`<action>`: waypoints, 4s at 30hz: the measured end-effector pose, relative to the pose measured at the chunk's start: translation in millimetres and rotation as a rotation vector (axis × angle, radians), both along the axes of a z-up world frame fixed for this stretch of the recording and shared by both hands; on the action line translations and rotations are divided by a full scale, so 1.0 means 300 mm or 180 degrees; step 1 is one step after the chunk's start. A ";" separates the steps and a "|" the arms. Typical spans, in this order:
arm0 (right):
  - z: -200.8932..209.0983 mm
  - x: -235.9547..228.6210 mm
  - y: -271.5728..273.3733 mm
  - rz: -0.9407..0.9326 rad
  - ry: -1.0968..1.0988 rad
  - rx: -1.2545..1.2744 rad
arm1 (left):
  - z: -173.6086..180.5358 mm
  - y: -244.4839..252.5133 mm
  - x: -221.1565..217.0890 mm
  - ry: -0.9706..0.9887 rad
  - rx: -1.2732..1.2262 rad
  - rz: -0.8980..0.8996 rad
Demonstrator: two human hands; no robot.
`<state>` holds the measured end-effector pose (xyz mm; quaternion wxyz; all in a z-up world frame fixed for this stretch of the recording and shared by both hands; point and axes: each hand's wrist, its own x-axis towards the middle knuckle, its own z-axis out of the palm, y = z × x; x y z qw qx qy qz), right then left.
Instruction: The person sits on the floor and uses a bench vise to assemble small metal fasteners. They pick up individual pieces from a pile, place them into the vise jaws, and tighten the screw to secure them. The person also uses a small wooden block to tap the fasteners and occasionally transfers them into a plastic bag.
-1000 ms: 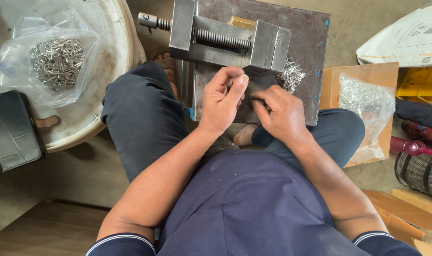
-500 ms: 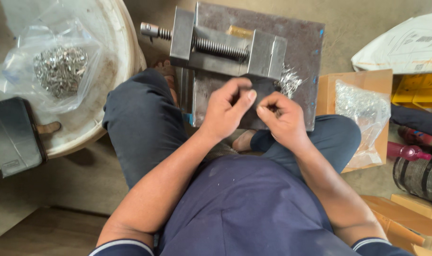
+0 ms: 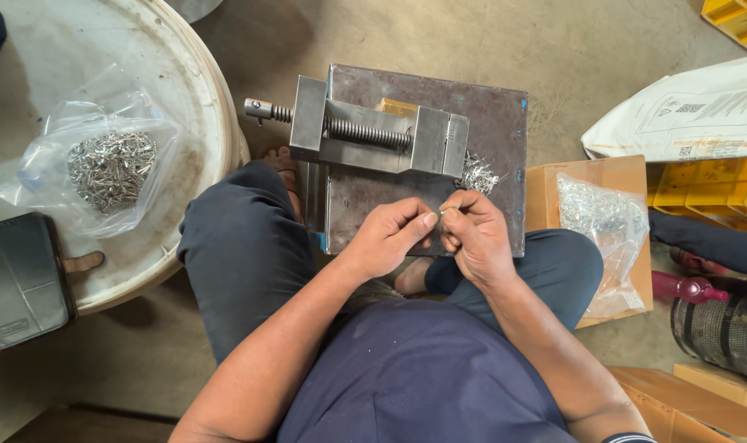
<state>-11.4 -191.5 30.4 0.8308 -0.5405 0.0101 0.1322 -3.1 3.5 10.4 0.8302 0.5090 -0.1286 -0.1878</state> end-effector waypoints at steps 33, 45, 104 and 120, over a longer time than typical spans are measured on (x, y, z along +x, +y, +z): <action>0.230 0.204 0.026 -0.0291 -0.2253 -0.3477 | 0.043 0.011 0.004 -0.0425 0.1046 0.0350; 0.244 0.281 0.066 -0.0281 -0.2434 -0.3597 | 0.052 0.010 0.008 -0.0389 0.1084 0.0395; 0.119 0.096 -0.167 -0.0452 -0.1845 -0.4448 | 0.093 -0.114 0.000 -0.1288 0.2460 0.0690; 0.072 0.089 -0.211 -0.0662 -0.1591 -0.3015 | 0.125 -0.174 0.043 -0.1465 0.2808 0.0841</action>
